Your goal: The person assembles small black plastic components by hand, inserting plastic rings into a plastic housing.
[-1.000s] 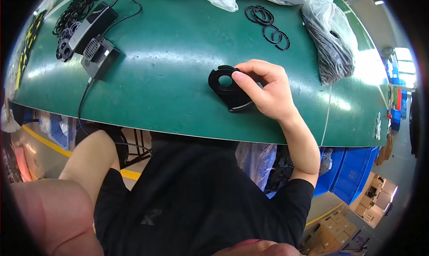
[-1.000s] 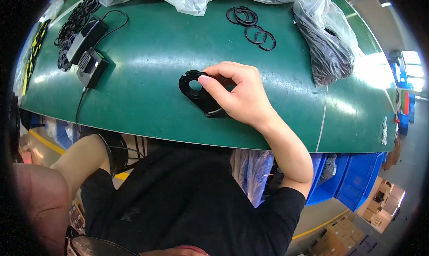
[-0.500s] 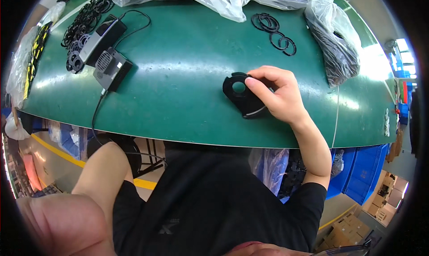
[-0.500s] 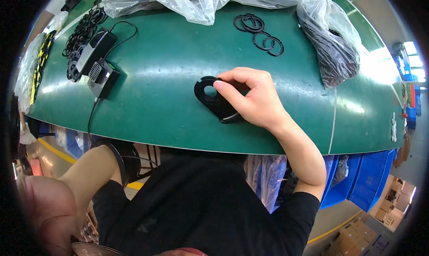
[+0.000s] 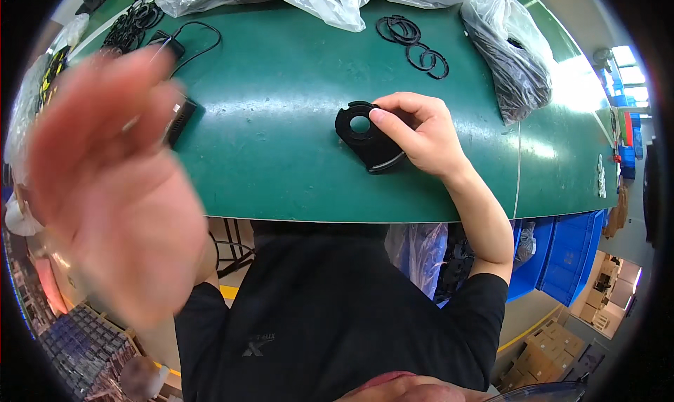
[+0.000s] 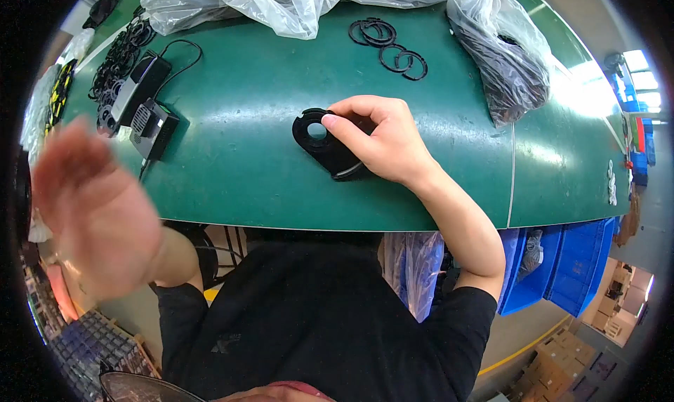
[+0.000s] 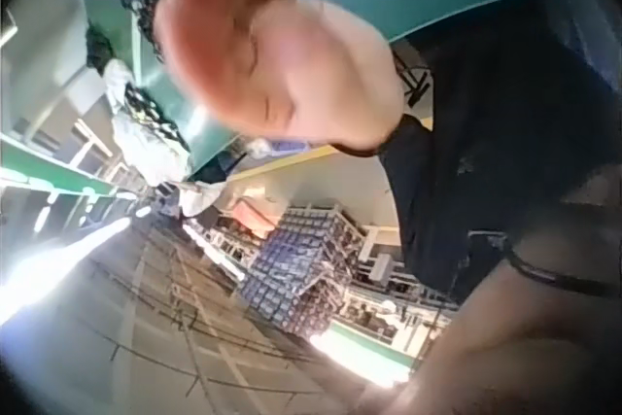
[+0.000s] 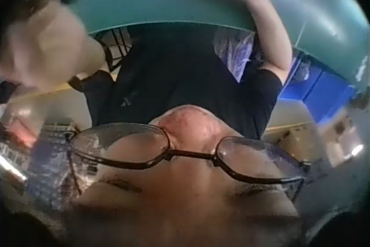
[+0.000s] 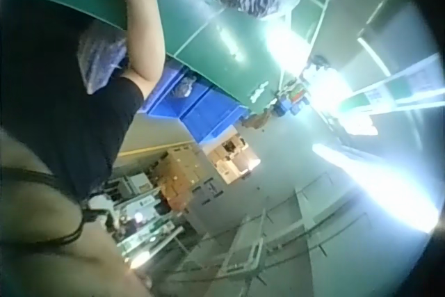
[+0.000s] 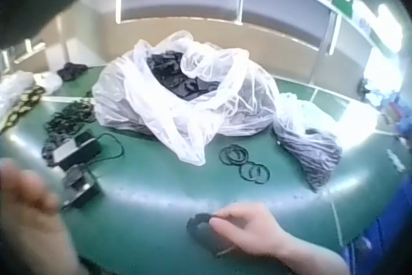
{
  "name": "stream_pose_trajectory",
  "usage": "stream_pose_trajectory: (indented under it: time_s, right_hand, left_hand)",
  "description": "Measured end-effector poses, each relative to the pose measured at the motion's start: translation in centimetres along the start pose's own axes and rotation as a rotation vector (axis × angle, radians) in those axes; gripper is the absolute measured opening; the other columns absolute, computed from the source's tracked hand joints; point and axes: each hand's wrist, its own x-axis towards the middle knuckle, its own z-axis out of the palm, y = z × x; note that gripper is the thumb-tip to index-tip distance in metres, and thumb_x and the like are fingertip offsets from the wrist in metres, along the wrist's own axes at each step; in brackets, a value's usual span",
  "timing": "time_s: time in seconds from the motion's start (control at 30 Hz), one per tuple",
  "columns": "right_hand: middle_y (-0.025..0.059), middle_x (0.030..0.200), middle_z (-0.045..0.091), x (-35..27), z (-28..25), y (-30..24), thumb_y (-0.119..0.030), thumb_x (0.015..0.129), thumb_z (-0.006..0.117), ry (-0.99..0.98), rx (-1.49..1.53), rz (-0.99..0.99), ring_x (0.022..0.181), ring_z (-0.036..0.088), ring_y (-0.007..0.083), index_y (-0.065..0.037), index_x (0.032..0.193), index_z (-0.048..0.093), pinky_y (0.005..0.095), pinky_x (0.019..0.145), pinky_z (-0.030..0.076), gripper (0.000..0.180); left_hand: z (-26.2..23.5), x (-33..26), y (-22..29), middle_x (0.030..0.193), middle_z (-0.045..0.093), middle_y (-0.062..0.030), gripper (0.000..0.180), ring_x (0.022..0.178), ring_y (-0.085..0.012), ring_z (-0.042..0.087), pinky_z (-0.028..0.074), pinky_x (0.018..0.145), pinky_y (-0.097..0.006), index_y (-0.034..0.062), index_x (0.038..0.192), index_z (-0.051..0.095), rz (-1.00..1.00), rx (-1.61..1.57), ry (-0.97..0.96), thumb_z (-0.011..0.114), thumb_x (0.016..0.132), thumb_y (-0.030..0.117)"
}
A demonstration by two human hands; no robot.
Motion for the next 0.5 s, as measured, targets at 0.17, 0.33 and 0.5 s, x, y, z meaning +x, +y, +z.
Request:
stream_pose_trajectory:
  time_s: [0.17, 0.33, 0.5]
  right_hand:
    - [0.002, 0.076, 0.065, 0.2, -0.4, -0.6, -0.012, 0.085, 0.064, -0.013, 0.034, 0.008, 0.068, 0.057, 0.005, 0.004, 0.092, 0.066, 0.0203, 0.061, 0.047, 0.018]
    - [0.0024, 0.081, 0.065, 0.3, -0.4, -1.1, -0.011, 0.086, 0.063, -0.022, 0.17, 0.053, 0.073, 0.058, 0.0057, 0.005, 0.095, 0.065, 0.0203, 0.065, 0.048, 0.018]
    - [0.0034, 0.084, 0.066, 0.1, -0.4, -2.0, -0.011, 0.086, 0.063, -0.029, 0.301, 0.037, 0.075, 0.059, 0.0066, 0.005, 0.098, 0.064, 0.0211, 0.068, 0.048, 0.019]
  left_hand:
    - [2.1, -0.3, -7.6, 0.12, 0.055, -0.0195, 0.039, 0.112, -0.0252, 0.054, 0.038, 0.099, -0.035, -0.0086, 0.121, 0.048, -0.248, 0.099, -0.023, 0.05, 0.083, -0.003]
    - [2.3, -0.8, -10.3, 0.117, 0.056, -0.0145, 0.037, 0.11, -0.019, 0.054, 0.039, 0.098, -0.03, -0.0067, 0.121, 0.049, -0.491, 0.086, -0.146, 0.056, 0.085, 0.0]
    - [3.4, -2.0, -10.9, 0.111, 0.06, -0.0104, 0.036, 0.1, -0.0134, 0.057, 0.045, 0.09, -0.026, -0.0058, 0.121, 0.05, -0.799, -0.115, -0.198, 0.057, 0.087, 0.004]
